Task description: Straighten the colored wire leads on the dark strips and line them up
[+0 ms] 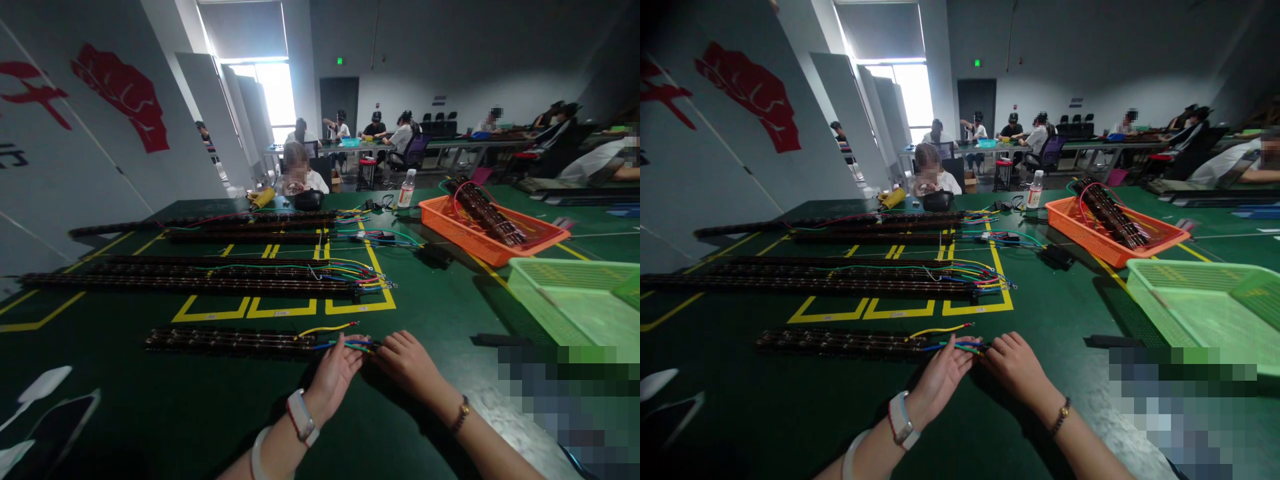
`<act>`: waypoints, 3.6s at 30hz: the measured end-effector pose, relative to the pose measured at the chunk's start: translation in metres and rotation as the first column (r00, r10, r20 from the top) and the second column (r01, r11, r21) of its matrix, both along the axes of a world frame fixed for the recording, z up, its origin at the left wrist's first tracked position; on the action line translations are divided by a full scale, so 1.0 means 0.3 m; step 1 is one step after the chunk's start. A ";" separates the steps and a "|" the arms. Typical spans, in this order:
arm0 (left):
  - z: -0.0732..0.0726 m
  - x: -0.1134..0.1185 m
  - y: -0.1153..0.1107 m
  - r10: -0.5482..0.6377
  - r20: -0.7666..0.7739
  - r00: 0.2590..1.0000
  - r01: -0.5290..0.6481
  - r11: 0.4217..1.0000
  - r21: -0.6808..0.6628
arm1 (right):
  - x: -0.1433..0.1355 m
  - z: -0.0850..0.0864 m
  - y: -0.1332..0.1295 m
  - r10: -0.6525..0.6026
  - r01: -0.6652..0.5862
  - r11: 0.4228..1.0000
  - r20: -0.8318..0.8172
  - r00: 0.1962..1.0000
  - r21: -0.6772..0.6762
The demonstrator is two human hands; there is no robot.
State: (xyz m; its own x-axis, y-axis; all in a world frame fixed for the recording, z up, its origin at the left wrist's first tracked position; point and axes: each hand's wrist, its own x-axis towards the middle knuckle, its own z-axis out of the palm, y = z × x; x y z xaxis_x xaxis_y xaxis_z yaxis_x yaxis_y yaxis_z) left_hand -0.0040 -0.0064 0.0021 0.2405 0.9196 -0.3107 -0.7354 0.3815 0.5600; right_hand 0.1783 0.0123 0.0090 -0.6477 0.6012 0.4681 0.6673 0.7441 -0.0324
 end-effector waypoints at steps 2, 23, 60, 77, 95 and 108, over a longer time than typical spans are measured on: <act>0.001 -0.001 -0.001 -0.006 -0.005 1.000 0.006 1.000 0.003 | -0.002 -0.004 -0.004 -0.009 0.009 1.000 -0.019 1.000 -0.014; 0.009 0.000 -0.007 -0.047 -0.081 0.996 0.047 0.999 0.003 | -0.022 -0.082 0.137 -0.224 0.139 0.924 -0.209 0.952 -0.355; 0.007 0.013 -0.035 -0.433 -0.520 0.736 0.555 0.826 0.097 | -0.010 -0.002 0.033 0.190 -0.206 0.962 -0.102 0.976 -0.181; 0.026 0.013 -0.047 -0.420 -0.571 0.706 0.560 0.824 0.086 | 0.005 -0.017 0.073 -0.068 -0.122 0.898 -0.408 0.910 -0.422; 0.165 -0.080 -0.113 -0.286 -0.756 0.589 0.607 0.774 0.179 | 0.018 -0.064 0.117 -0.344 -0.016 0.821 -0.516 0.785 -0.571; 0.100 -0.485 -0.177 0.433 -0.901 0.010 -0.172 0.889 0.425 | -0.344 0.057 0.098 0.064 -0.113 0.943 -0.165 0.984 -0.312</act>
